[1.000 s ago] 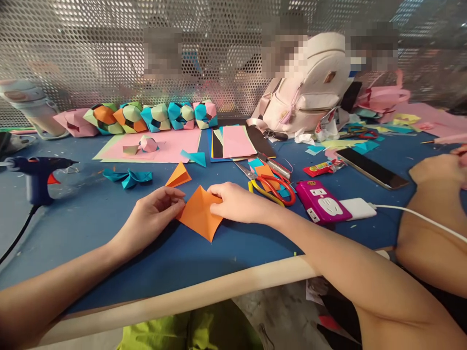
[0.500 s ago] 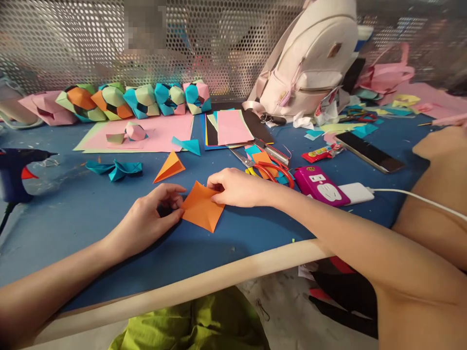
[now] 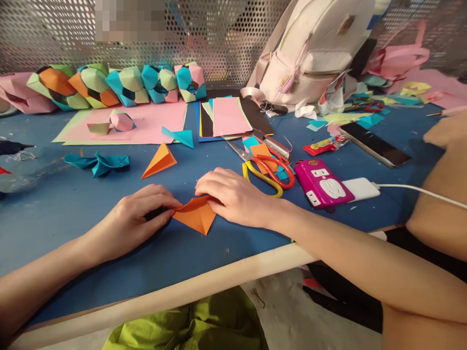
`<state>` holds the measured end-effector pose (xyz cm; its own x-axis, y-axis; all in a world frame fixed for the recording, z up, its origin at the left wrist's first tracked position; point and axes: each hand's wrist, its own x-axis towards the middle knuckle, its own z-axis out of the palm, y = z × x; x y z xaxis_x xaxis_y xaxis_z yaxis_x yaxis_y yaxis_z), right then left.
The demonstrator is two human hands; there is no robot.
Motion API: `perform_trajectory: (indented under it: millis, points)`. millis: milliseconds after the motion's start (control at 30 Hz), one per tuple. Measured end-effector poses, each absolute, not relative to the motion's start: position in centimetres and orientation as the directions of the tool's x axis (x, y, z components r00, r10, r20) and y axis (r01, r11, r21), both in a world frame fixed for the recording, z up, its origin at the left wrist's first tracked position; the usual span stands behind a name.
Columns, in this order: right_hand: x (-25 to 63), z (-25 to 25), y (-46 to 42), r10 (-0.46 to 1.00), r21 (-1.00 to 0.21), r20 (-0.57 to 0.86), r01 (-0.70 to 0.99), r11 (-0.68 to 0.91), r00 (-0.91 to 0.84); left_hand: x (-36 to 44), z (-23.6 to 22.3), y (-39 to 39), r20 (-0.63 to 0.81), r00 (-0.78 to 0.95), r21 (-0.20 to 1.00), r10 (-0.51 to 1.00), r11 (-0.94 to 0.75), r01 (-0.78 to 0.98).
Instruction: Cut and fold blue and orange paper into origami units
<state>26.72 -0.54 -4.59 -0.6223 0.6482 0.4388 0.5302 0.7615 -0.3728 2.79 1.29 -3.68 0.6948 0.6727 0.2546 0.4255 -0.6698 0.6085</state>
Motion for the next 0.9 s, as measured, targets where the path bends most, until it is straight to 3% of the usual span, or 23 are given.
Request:
perform_trajectory:
  millis: [100, 300, 467, 900]
  points:
    - [26.5, -4.9, -0.4, 0.593, -0.336, 0.488, 0.489, 0.805, -0.640, 2.8, -3.8, 1.2, 0.296, 0.725, 0.540, 0.622, -0.735, 0.410]
    - [27.1, -5.2, -0.4, 0.414, -0.118, 0.531, 0.419, 0.900, -0.740, 2.0, -3.3, 1.8, 0.267, 0.803, 0.421, 0.533, -0.814, 0.401]
    - [27.5, -4.8, -0.7, 0.354, -0.021, 0.527, 0.405, 0.914, -0.773, 1.4, -2.9, 2.6, 0.201, 0.822, 0.476, 0.532, -0.787, 0.392]
    - [27.6, -4.4, -1.0, 0.278, 0.070, 0.504, 0.360, 0.930, -0.818, 1.2, -2.9, 3.3, 0.080, 0.815, 0.625, 0.573, -0.666, 0.407]
